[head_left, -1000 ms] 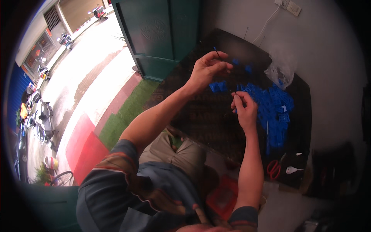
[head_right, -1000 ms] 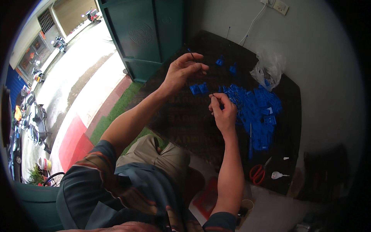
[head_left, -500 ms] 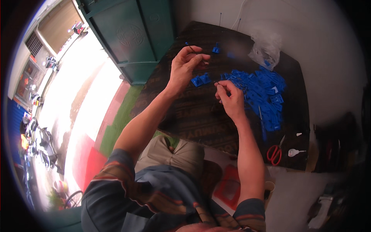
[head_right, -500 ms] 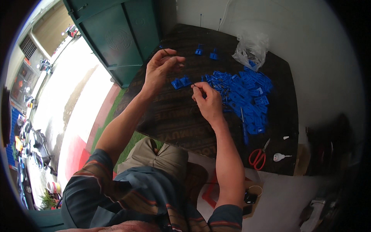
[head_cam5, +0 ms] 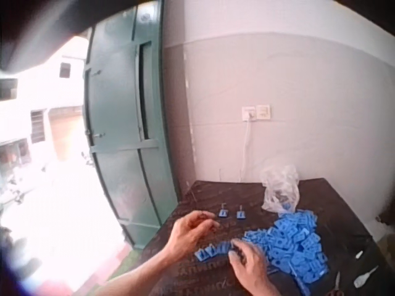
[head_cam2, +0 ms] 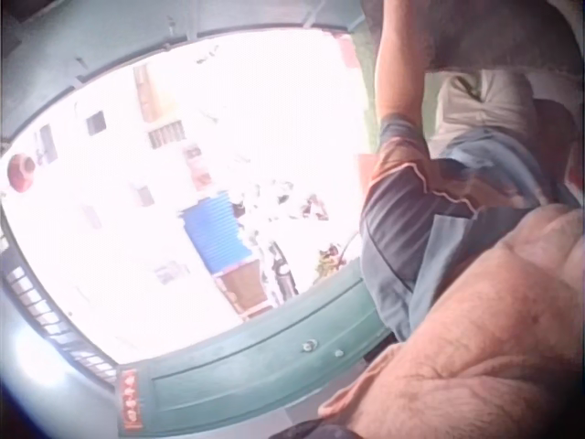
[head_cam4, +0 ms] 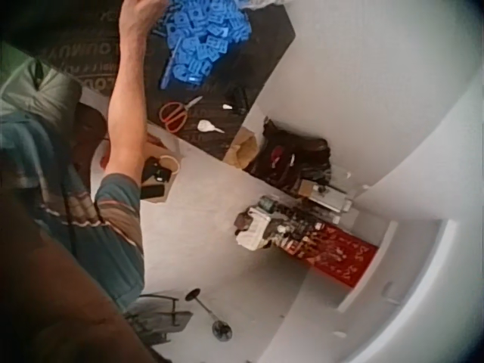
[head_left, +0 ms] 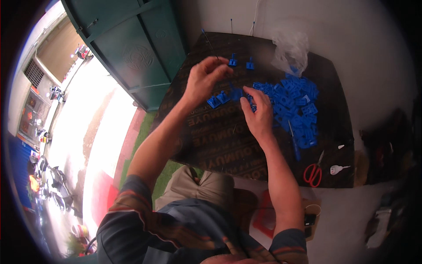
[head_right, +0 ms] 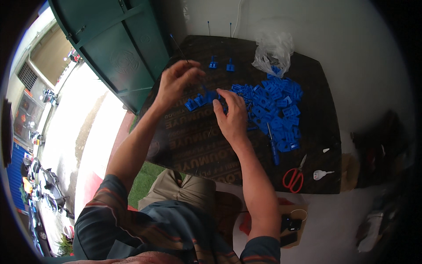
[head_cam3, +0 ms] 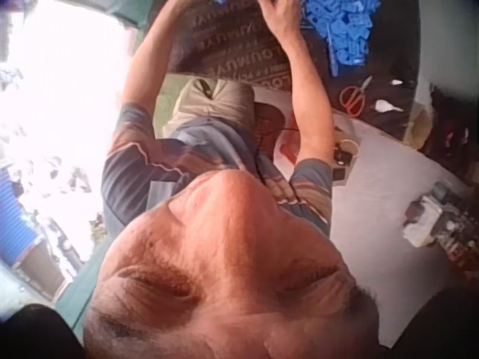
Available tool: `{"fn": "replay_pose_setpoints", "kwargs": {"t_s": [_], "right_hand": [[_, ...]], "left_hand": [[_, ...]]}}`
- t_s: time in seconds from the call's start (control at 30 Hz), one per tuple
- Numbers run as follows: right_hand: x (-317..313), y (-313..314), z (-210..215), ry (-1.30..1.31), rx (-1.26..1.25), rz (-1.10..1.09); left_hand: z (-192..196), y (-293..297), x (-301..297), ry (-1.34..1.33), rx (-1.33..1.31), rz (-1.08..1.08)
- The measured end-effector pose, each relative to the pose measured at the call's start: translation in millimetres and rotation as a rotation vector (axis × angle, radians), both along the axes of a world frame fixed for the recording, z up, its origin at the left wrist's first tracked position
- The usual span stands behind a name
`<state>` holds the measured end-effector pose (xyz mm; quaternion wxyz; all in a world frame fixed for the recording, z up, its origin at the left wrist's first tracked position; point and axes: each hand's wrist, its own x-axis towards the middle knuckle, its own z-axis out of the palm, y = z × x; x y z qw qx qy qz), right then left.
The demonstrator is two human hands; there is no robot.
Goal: The person assembles plastic clips by fitting components together by hand and pushing pins into place with a screwdriver.
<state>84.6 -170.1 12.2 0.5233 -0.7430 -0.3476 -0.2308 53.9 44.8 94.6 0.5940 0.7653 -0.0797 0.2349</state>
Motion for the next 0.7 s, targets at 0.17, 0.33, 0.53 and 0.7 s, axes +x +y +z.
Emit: {"fn": "replay_pose_setpoints", "kwargs": {"t_s": [0.17, 0.33, 0.53, 0.7], "right_hand": [[2, -4, -4, 0.036, -0.053, -0.087], [-3, 1, -10, 0.024, -0.156, -0.017], [-6, 6, -15, 0.124, -0.183, 0.009], [-5, 11, -15, 0.089, -0.176, 0.011]], "left_hand": [[18, 49, 60, -0.102, 0.175, 0.222], [12, 68, 120, -0.126, 0.351, 0.371], [-19, 87, 174, 0.003, 0.480, 0.470], [-54, 104, 188, 0.074, 0.488, 0.477]]}}
